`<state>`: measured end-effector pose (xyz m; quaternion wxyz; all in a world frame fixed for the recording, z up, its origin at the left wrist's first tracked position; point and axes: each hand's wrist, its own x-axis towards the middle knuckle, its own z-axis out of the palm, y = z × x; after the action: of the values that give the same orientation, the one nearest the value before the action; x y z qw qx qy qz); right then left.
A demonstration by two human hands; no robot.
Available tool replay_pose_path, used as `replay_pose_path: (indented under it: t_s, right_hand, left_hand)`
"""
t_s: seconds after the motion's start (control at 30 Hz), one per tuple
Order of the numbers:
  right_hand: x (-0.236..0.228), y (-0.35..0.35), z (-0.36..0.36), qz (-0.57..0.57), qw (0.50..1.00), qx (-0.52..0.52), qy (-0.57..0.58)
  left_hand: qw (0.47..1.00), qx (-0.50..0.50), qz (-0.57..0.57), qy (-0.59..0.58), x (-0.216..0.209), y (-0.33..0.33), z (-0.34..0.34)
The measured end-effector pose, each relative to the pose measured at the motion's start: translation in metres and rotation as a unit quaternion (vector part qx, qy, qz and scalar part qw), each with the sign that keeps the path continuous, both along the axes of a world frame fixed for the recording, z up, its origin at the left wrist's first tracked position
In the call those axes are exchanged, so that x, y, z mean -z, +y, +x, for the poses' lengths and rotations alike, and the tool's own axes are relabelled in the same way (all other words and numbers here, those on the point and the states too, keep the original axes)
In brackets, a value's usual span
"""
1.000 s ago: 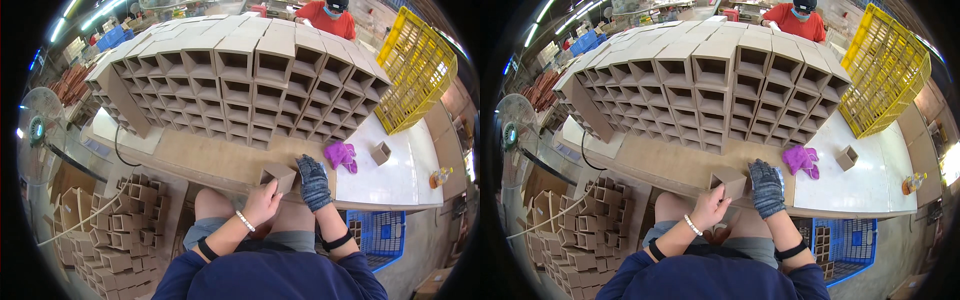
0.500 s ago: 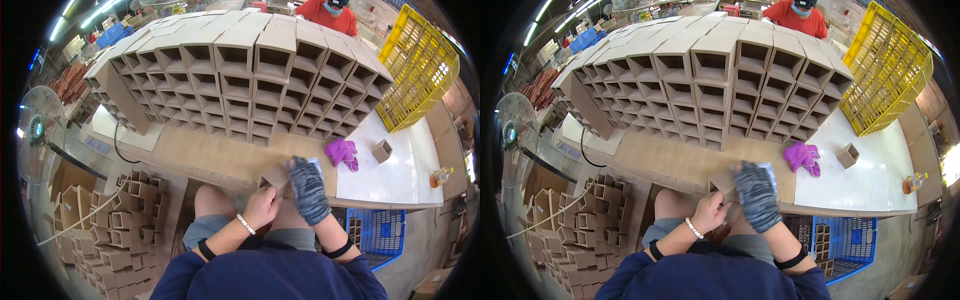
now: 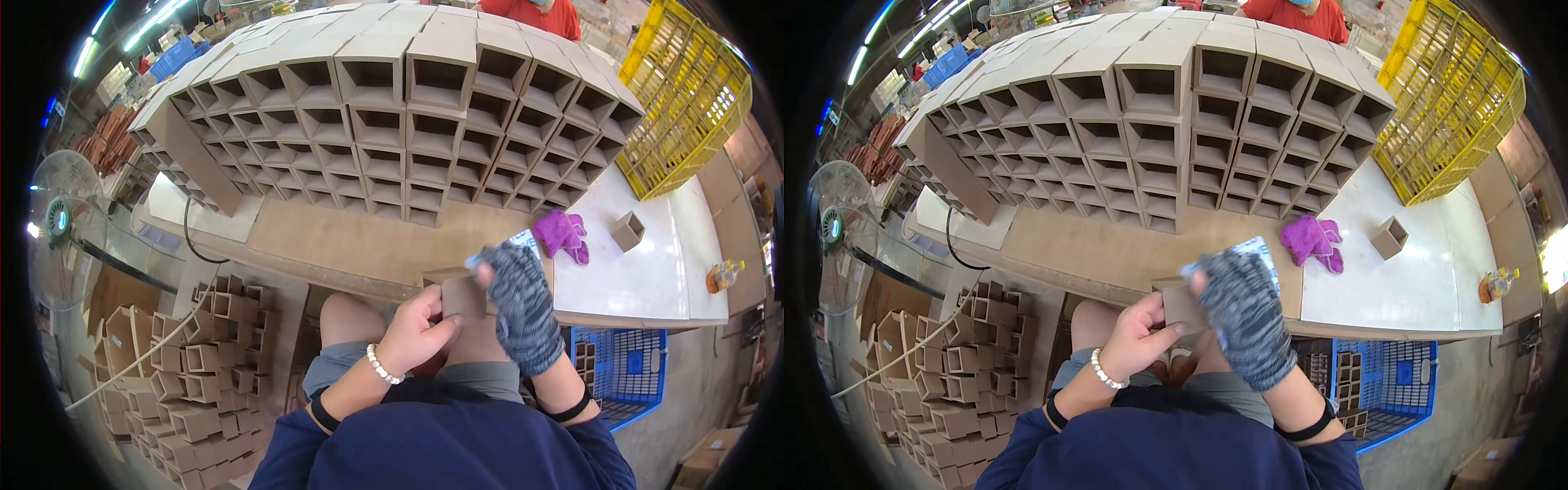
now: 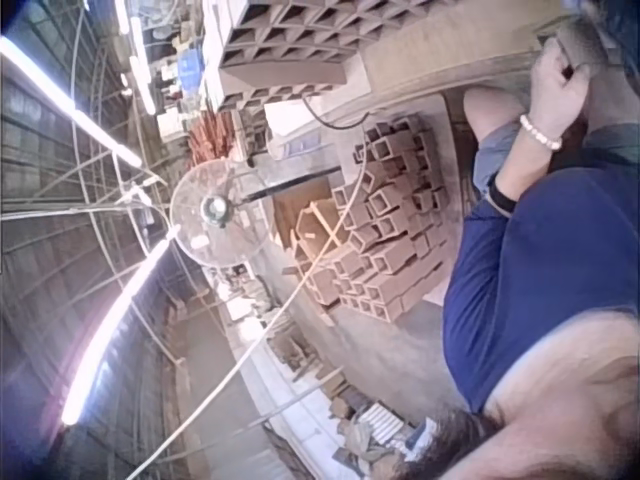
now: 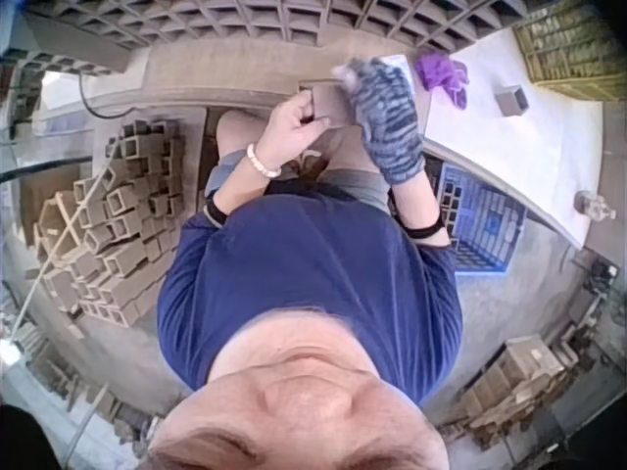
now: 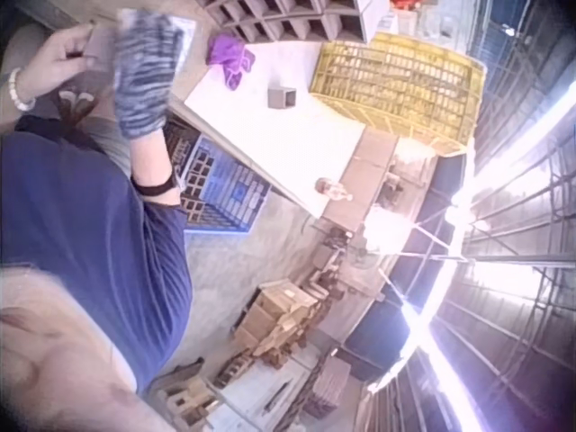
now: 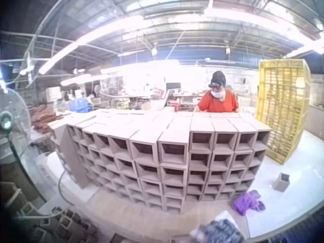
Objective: Polishing or sanding small wooden square-shaped frames or blocks using a sanding pad or abrasive sheet.
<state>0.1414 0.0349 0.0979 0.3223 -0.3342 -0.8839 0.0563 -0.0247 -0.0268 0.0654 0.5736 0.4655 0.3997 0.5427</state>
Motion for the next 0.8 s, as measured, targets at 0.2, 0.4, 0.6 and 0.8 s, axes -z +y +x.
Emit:
replay_pose_path:
  t_s: [0.2,0.4,0.6,0.8]
  right_hand:
    - [-0.01,-0.004,0.004,0.067,0.985,-0.015,-0.156]
    - [-0.024,-0.025,-0.001,0.079,0.979,-0.134,-0.131]
    - [-0.034,-0.015,0.012,0.08,0.975,-0.098,-0.183]
    - [-0.027,-0.009,0.011,0.1,0.95,-0.124,-0.27]
  left_hand:
    - [0.996,0.085,-0.028,-0.029,-0.024,-0.013,-0.012]
    - [0.991,0.128,-0.017,0.019,-0.021,-0.02,-0.019]
    - [0.982,0.157,-0.088,-0.049,-0.036,-0.023,-0.03]
    - [0.97,0.234,-0.062,0.012,-0.031,-0.016,-0.047]
